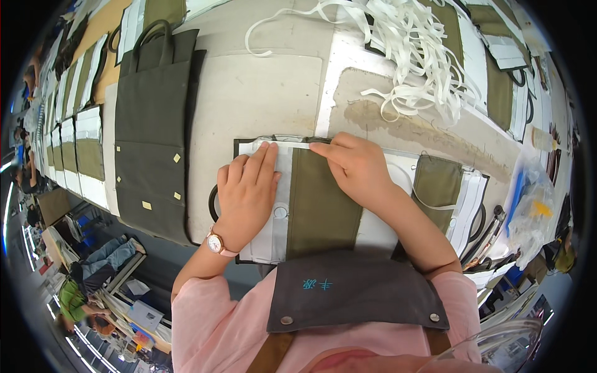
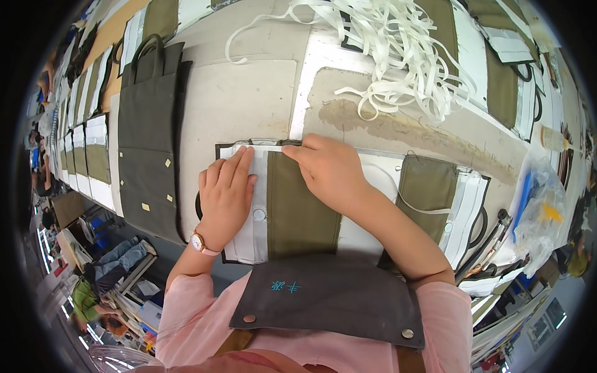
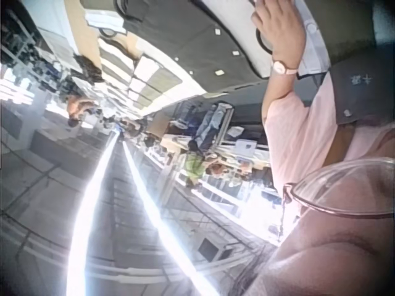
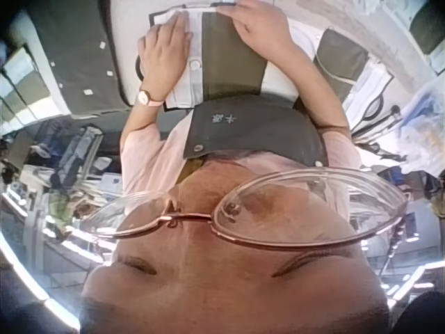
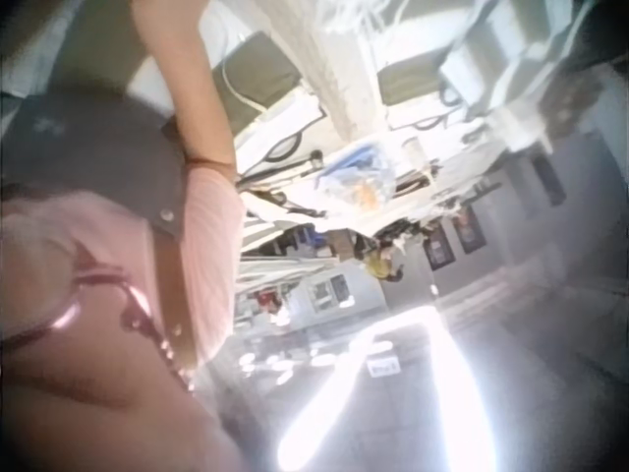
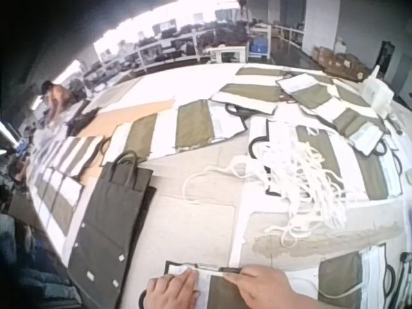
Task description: The person assembles green fabric bags by threading white elastic straps through metal grommets on the bag flaps. They repeatedly pick up straps, thread them through the holes, and pull them taut to secure the closure. The process is repeated for multiple bags laid out on a workbench.
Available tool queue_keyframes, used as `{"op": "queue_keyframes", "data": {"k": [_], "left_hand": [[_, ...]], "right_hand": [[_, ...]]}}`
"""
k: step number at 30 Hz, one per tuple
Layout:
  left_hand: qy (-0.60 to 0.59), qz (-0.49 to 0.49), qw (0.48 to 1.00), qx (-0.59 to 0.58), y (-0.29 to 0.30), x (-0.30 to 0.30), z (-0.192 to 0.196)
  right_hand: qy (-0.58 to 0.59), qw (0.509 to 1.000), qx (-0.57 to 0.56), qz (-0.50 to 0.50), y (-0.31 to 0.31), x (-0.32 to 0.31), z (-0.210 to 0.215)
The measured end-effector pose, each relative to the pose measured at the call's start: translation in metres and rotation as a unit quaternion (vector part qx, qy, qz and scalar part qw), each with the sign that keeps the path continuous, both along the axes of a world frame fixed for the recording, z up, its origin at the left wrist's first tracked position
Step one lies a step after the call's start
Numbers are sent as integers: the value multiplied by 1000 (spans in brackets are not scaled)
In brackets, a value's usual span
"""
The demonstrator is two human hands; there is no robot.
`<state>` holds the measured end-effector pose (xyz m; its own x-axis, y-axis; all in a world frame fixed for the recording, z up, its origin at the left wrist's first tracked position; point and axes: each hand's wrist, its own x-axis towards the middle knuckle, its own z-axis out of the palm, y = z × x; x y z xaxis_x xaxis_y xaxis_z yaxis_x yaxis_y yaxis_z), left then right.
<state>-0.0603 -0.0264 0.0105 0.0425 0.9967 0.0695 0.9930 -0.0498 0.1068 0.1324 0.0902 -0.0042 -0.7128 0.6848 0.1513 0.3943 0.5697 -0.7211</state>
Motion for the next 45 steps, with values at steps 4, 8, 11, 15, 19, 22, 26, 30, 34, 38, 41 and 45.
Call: {"op": "queue_keyframes", "data": {"k": [4, 8, 11, 15, 19, 22, 26, 30, 34, 38, 41, 45], "left_hand": [[20, -19, 1000, 9, 1, 1, 1], [18, -19, 1000, 0, 6, 4, 5], [24, -14, 1000, -9, 9, 7, 6], [-5, -5, 1000, -4, 8, 21, 7], [-46, -1, 999, -22, 6, 30, 1], [4, -16, 999, -34, 9, 32, 3], [24, -18, 998, -54, 11, 30, 6], [40, -14, 998, -56, 8, 34, 6], [49, -18, 997, -59, 9, 36, 8], [56, -23, 995, -80, 9, 37, 9], [69, -34, 993, -89, 10, 38, 13], [88, -52, 991, -86, 12, 39, 11]], "right_hand": [[-7, 1000, 14, 2, -1, 1, -4], [-7, 1000, 28, 3, 0, 1, -5], [-17, 999, 27, 8, 0, 2, -3], [-10, 999, 33, 6, 0, 1, -5], [-20, 999, 37, 0, -1, -3, -5], [-63, 997, 22, -26, -4, 1, 2], [-70, 991, -47, -103, -4, 26, 20], [-128, 965, -182, -139, 6, 49, 39], [-132, 967, -152, -153, 10, 53, 29], [-151, 970, -106, -156, 7, 53, 19], [-156, 970, -103, -154, 7, 52, 18], [-159, 968, -106, -162, 6, 51, 17]]}}
